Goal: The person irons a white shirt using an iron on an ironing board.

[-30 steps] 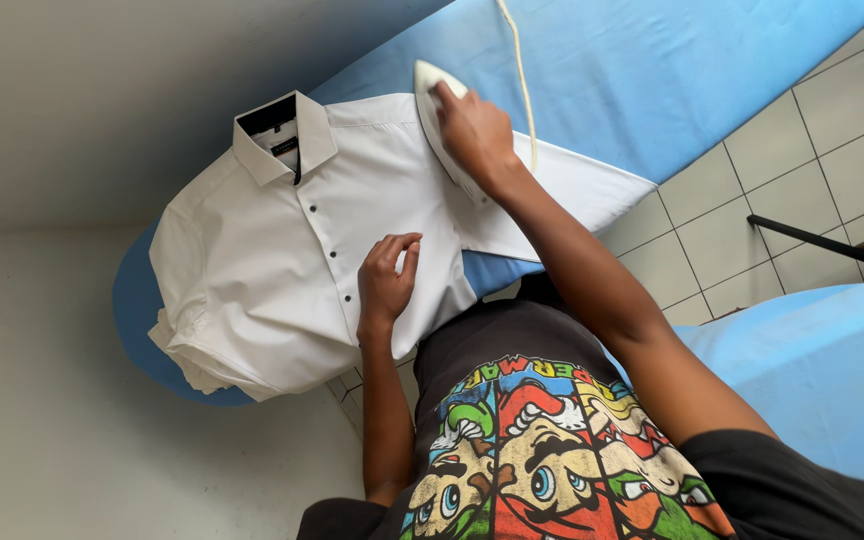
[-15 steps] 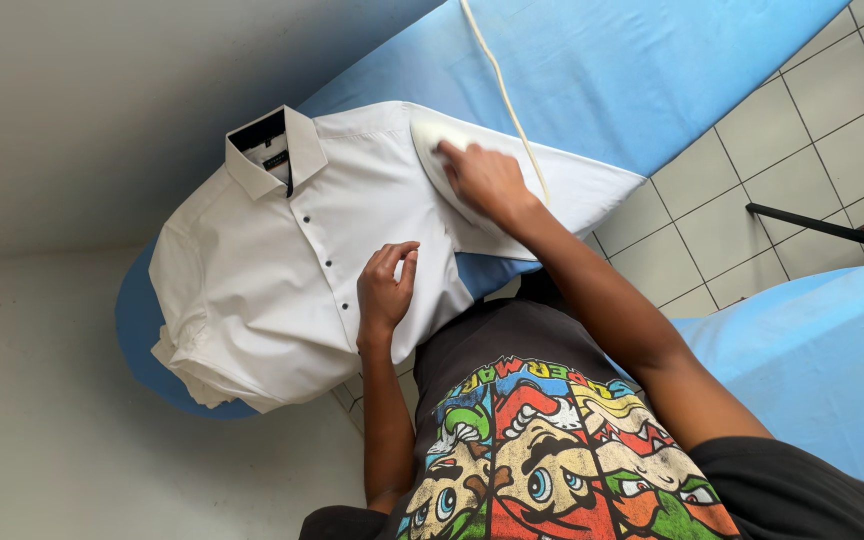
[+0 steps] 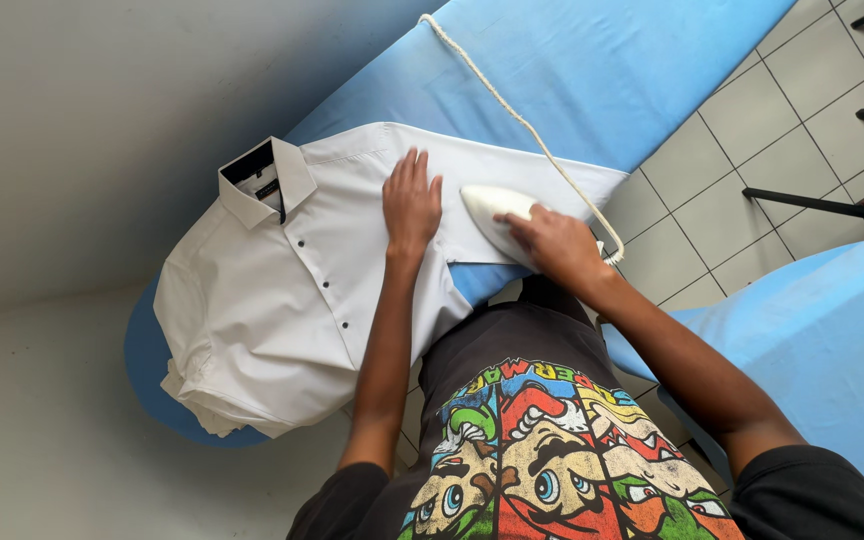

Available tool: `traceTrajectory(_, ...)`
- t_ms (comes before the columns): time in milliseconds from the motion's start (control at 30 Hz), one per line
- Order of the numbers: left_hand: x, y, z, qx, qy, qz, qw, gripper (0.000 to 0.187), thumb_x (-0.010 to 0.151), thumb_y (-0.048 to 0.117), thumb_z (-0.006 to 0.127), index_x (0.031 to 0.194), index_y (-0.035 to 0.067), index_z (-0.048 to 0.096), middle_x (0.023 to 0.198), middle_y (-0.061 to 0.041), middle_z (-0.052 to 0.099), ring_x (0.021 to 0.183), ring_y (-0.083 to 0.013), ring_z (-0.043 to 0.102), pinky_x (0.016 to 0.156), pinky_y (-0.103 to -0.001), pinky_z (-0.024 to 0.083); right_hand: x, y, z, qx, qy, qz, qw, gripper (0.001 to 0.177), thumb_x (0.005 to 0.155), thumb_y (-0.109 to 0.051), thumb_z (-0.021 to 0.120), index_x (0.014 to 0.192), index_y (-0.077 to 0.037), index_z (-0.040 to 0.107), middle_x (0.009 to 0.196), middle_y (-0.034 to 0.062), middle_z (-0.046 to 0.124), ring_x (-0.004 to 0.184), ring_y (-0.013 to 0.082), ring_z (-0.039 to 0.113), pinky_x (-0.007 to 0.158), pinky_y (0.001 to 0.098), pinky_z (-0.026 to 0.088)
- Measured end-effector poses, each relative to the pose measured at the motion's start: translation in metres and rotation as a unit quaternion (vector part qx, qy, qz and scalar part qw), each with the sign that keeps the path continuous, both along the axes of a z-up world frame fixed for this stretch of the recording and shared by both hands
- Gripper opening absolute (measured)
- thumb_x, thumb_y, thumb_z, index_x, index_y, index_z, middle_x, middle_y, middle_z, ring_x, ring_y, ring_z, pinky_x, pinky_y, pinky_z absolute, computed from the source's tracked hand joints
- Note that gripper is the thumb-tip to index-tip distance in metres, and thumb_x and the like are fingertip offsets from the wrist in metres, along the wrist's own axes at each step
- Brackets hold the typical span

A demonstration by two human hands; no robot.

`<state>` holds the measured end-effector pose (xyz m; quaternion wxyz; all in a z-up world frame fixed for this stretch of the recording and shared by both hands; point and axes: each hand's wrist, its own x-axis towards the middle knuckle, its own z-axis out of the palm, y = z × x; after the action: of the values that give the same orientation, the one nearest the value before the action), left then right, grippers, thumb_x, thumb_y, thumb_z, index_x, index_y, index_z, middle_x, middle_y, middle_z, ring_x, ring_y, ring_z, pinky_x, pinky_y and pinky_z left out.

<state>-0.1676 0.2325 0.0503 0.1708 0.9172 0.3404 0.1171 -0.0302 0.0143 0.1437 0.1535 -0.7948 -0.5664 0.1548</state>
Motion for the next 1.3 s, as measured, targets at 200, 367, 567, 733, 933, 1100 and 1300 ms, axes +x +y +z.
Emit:
traceTrajectory(200,0.033,0.030,-0.046,0.025,0.159,-0.022,0.987,0.082,0.102,0.064,0.040,0.164,0.013,0.020,0.172,-0.004,0.015,0.158,-0.0250,0.015,0.128,-0.047,0.014,0.046,0.025,-0.010,-0.037,-0.029,-0.118,0.992,0.028,0.105,-0.029,0.059,0.133,-0.031,0.064,0.091,0.0152,0.062,0.066,0.0337,0.068,0.052,0.0467,0.054)
traceTrajectory(367,0.030,0.029,-0.051,0.016,0.163,-0.026,0.986,0.085,0.102,0.070,0.033,0.166,0.017,0.016,0.173,-0.002,0.012,0.159,-0.0230,0.012,0.130,-0.045,0.010,0.084,0.033,-0.008,-0.032,-0.048,-0.185,0.981,0.030,0.105,-0.030,0.060,0.134,-0.030,0.064,0.093,0.0162,0.064,0.073,0.0375,0.069,0.055,0.0488,0.054)
traceTrajectory(567,0.030,0.034,-0.040,0.000,0.153,-0.026,0.988,0.084,0.101,0.070,0.034,0.165,0.018,0.017,0.173,-0.001,0.013,0.159,-0.0224,0.013,0.130,-0.044,0.009,0.088,0.019,-0.002,-0.057,0.043,-0.150,0.986,0.033,0.104,-0.030,0.058,0.137,-0.027,0.060,0.106,0.0165,0.068,0.093,0.0392,0.069,0.076,0.0506,0.055)
traceTrajectory(733,0.027,0.043,-0.031,0.007,0.182,-0.028,0.983,0.078,0.101,0.068,0.034,0.165,0.024,0.022,0.172,0.000,0.014,0.159,-0.0218,0.011,0.130,-0.045,0.007,0.057,0.004,0.002,-0.099,0.140,-0.028,0.985,0.034,0.100,-0.032,0.056,0.134,-0.028,0.059,0.112,0.0117,0.069,0.101,0.0337,0.069,0.086,0.0490,0.054)
traceTrajectory(933,0.021,0.074,-0.028,-0.111,0.084,-0.054,0.989,0.075,0.106,0.062,0.023,0.165,0.015,0.023,0.173,-0.004,0.017,0.159,-0.0235,0.013,0.129,-0.046,0.005,-0.010,0.028,0.010,-0.092,0.163,0.051,0.981,0.032,0.096,-0.032,0.060,0.128,-0.029,0.062,0.102,0.0115,0.069,0.087,0.0337,0.070,0.075,0.0483,0.056)
traceTrajectory(1100,-0.002,0.099,-0.031,-0.363,-0.211,-0.048,0.906,0.083,0.106,0.066,0.015,0.164,0.009,0.027,0.173,-0.012,0.023,0.162,-0.0262,0.016,0.133,-0.042,0.010,-0.033,0.065,0.009,-0.059,0.121,0.013,0.991,0.029,0.100,-0.030,0.057,0.129,-0.029,0.062,0.096,0.0146,0.067,0.076,0.0348,0.070,0.061,0.0503,0.053)
traceTrajectory(1300,-0.020,0.111,-0.060,-0.476,-0.436,-0.047,0.762,0.083,0.109,0.065,0.022,0.158,0.001,0.040,0.165,-0.016,0.041,0.158,-0.0277,0.033,0.134,-0.040,0.022,0.004,0.110,-0.022,-0.014,0.058,-0.013,0.998,0.029,0.100,-0.026,0.057,0.127,-0.030,0.065,0.097,0.0179,0.066,0.075,0.0342,0.069,0.059,0.0499,0.053)
